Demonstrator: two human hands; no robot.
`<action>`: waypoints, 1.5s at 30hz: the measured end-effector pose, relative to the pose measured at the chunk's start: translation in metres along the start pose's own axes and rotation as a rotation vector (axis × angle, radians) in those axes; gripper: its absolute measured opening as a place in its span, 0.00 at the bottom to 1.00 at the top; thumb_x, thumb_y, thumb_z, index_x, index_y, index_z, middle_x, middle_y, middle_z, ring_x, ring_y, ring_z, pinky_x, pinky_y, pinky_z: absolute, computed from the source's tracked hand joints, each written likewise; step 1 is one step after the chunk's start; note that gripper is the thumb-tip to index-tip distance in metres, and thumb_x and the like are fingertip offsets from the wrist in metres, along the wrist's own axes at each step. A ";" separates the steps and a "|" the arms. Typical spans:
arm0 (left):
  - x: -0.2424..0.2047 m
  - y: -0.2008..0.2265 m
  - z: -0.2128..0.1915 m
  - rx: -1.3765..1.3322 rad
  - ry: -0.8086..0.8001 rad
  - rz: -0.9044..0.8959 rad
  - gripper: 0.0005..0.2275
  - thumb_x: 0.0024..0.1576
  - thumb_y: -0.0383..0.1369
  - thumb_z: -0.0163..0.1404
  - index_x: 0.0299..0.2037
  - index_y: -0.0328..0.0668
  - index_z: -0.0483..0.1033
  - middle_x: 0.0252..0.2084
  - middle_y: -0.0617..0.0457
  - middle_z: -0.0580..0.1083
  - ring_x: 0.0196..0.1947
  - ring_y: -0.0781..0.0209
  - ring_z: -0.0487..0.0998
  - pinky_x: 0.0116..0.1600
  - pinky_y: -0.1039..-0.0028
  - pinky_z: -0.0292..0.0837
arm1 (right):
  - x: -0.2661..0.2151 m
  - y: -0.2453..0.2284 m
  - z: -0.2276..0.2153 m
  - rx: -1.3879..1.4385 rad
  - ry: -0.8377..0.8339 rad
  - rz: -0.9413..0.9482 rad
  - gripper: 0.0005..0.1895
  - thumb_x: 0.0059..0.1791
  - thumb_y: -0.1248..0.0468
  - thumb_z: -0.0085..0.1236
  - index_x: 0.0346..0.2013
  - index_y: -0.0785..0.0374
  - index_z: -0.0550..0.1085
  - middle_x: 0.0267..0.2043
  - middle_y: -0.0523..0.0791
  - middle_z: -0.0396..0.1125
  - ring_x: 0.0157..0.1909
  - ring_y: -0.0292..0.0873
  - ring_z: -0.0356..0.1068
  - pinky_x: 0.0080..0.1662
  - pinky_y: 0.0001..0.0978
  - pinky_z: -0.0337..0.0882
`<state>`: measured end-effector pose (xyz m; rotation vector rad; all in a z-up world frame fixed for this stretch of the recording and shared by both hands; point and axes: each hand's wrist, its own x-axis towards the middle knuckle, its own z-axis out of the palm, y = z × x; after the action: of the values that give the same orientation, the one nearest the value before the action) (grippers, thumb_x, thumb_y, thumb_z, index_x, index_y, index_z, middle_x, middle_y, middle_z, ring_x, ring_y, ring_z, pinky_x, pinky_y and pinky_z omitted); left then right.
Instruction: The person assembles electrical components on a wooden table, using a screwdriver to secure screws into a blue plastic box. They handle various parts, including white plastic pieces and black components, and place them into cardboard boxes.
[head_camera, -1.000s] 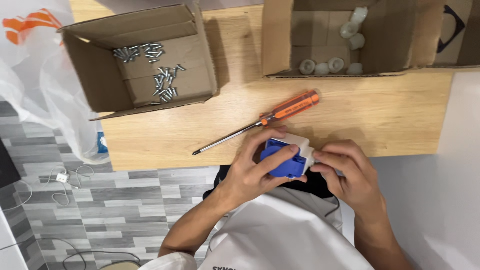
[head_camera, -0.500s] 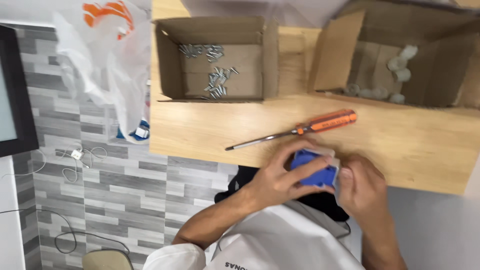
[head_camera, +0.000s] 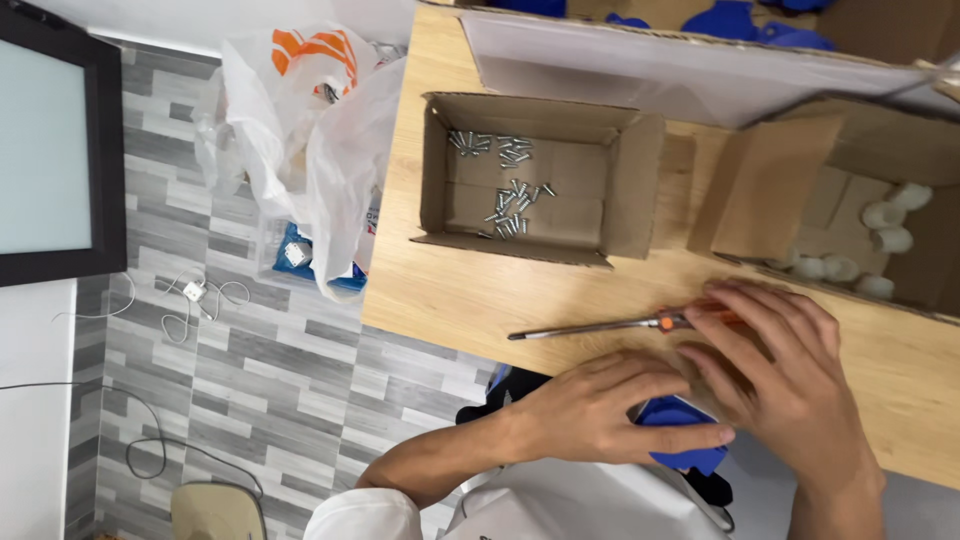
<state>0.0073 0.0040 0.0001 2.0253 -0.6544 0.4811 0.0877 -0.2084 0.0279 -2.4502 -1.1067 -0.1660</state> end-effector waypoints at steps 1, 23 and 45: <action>-0.003 -0.003 0.000 0.004 0.001 -0.003 0.15 0.71 0.34 0.69 0.64 0.55 0.80 0.49 0.52 0.80 0.51 0.50 0.86 0.60 0.62 0.87 | 0.001 0.001 0.003 0.004 -0.001 -0.003 0.18 0.56 0.62 0.67 0.60 0.61 0.77 0.66 0.53 0.72 0.67 0.55 0.73 0.71 0.48 0.64; -0.001 -0.025 -0.006 0.069 0.036 0.020 0.17 0.73 0.35 0.72 0.66 0.64 0.79 0.50 0.55 0.79 0.46 0.55 0.86 0.54 0.70 0.84 | -0.288 0.332 0.086 1.437 -0.644 0.828 0.28 0.47 0.51 0.74 0.50 0.72 0.82 0.45 0.53 0.80 0.43 0.49 0.78 0.44 0.42 0.76; -0.013 -0.019 -0.004 0.035 -0.097 -0.032 0.18 0.76 0.34 0.62 0.73 0.61 0.73 0.58 0.53 0.76 0.59 0.53 0.86 0.64 0.64 0.85 | 0.073 0.002 -0.021 0.373 0.222 0.225 0.22 0.62 0.70 0.52 0.60 0.74 0.49 0.57 0.74 0.71 0.58 0.69 0.78 0.56 0.45 0.74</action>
<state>0.0083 0.0195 -0.0180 2.0994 -0.6754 0.3800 0.1402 -0.1686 0.0667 -2.1394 -0.6902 -0.1416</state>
